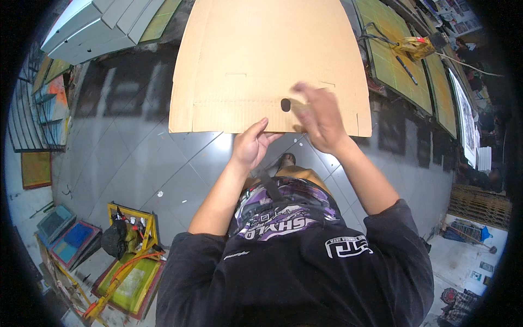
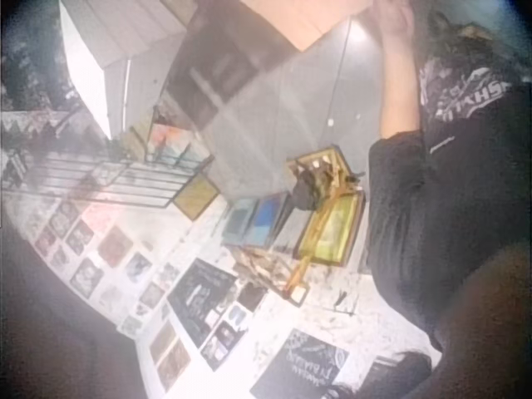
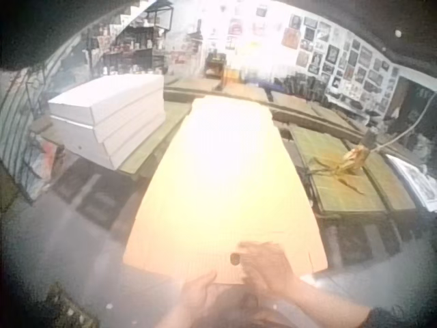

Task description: The person assembles flat cardboard boxes by folding along pre-scored lines and inserting tabs into slots. They repeatedly pick up flat pieces, fold them into box shapes, and place the assembled boxes on a stack.

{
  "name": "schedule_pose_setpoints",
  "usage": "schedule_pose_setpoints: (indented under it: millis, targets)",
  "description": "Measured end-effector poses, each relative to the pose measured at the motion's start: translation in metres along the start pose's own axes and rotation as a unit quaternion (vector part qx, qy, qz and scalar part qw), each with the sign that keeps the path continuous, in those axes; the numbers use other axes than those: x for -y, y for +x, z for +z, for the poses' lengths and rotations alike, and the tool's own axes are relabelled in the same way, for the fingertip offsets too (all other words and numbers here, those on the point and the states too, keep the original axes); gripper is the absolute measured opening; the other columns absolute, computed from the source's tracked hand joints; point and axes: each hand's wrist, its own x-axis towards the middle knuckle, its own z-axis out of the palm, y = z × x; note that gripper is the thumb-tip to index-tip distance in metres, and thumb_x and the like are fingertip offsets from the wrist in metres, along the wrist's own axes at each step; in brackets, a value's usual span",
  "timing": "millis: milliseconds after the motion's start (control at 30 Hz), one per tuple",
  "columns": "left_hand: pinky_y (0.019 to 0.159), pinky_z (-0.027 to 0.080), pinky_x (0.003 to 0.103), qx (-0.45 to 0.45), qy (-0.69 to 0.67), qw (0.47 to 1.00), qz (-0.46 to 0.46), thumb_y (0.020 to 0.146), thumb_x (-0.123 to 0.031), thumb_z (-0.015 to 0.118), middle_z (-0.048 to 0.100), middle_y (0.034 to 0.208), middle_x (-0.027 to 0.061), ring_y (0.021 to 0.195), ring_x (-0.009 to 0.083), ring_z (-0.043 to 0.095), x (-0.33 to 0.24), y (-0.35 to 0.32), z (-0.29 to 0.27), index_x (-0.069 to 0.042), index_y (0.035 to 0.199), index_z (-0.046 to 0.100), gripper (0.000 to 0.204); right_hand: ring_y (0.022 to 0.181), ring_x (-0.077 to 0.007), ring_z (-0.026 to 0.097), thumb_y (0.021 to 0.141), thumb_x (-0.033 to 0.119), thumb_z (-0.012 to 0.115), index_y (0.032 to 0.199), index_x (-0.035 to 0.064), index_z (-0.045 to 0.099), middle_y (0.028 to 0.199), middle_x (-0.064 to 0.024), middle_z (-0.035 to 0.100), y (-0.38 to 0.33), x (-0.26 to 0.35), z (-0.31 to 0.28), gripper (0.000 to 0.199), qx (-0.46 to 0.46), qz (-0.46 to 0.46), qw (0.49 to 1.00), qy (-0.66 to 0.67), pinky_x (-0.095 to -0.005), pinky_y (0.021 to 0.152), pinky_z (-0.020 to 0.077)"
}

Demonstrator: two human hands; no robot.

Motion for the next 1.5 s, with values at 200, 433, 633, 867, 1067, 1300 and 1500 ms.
schedule_pose_setpoints:
  millis: [200,433,633,867,1067,1300,1500]
  targets:
    - [0.096,0.042,0.046,0.097,-0.068,0.993,-0.025,0.093,-0.014,0.04,0.057,0.116,0.0173,0.111,0.0322,0.055,0.01,0.005,-0.028,0.005,0.117,0.05,0.032,0.088,-0.0277,0.055,0.087,0.023,0.053,0.127,0.0036,0.045,0.098,-0.0137,0.061,-0.01,0.005,0.004,0.044,0.206,0.015,0.978,-0.035,-0.0392,0.077,0.0392]
    - [0.09,0.045,0.039,-0.004,0.15,0.986,-0.07,0.086,-0.009,0.045,0.06,0.107,0.0131,0.111,0.0321,0.055,0.037,-0.007,-0.033,0.001,0.115,0.05,0.031,0.092,-0.0274,0.061,0.089,0.016,0.052,0.122,0.0029,0.052,0.104,-0.0152,0.063,-0.017,-0.051,-0.04,0.036,-0.022,0.153,0.983,0.103,-0.0357,0.083,0.0459]
    - [0.094,0.043,0.041,0.24,-0.244,0.937,-0.066,0.095,-0.03,0.041,0.051,0.125,0.0119,0.122,0.0281,0.045,0.1,0.076,-0.018,-0.006,0.131,0.04,0.044,0.094,-0.0224,0.06,0.088,0.009,0.05,0.124,0.0034,0.051,0.108,-0.0143,0.062,-0.008,-0.088,-0.081,0.037,-0.124,0.128,0.975,0.134,-0.0328,0.081,0.0459]
    - [0.096,0.042,0.041,0.206,-0.242,0.948,0.033,0.095,-0.034,0.039,0.05,0.127,0.0112,0.122,0.0271,0.044,0.1,0.095,0.021,-0.007,0.134,0.039,0.047,0.088,-0.0315,0.056,0.083,0.014,0.054,0.121,0.0042,0.05,0.103,-0.0134,0.06,-0.017,-0.095,-0.047,0.04,0.094,-0.001,0.995,0.024,-0.0405,0.079,0.0433]
    - [0.099,0.04,0.042,0.174,-0.225,0.955,0.08,0.096,-0.038,0.038,0.049,0.128,0.0106,0.123,0.0263,0.044,0.104,0.091,0.034,-0.008,0.135,0.037,0.05,0.089,-0.0306,0.056,0.086,0.02,0.054,0.127,0.0051,0.046,0.102,-0.0133,0.06,-0.005,-0.112,-0.05,0.045,0.091,-0.058,0.992,0.058,-0.0399,0.078,0.0424]
    - [0.099,0.04,0.042,0.158,-0.216,0.958,0.104,0.096,-0.039,0.038,0.049,0.129,0.011,0.123,0.0263,0.044,0.095,0.094,0.031,-0.008,0.135,0.037,0.051,0.095,-0.0296,0.055,0.089,0.02,0.048,0.127,0.0047,0.047,0.102,-0.0138,0.059,0.002,-0.105,-0.049,0.04,0.073,-0.026,0.988,0.134,-0.0397,0.079,0.0428]
    - [0.099,0.041,0.042,0.149,-0.208,0.961,0.106,0.096,-0.039,0.038,0.049,0.129,0.0113,0.123,0.0263,0.044,0.074,0.092,0.02,-0.007,0.135,0.037,0.051,0.091,-0.0266,0.062,0.091,0.016,0.049,0.124,0.0013,0.05,0.101,-0.0172,0.062,0.007,-0.113,-0.046,0.036,0.114,-0.008,0.989,0.092,-0.036,0.077,0.0482]
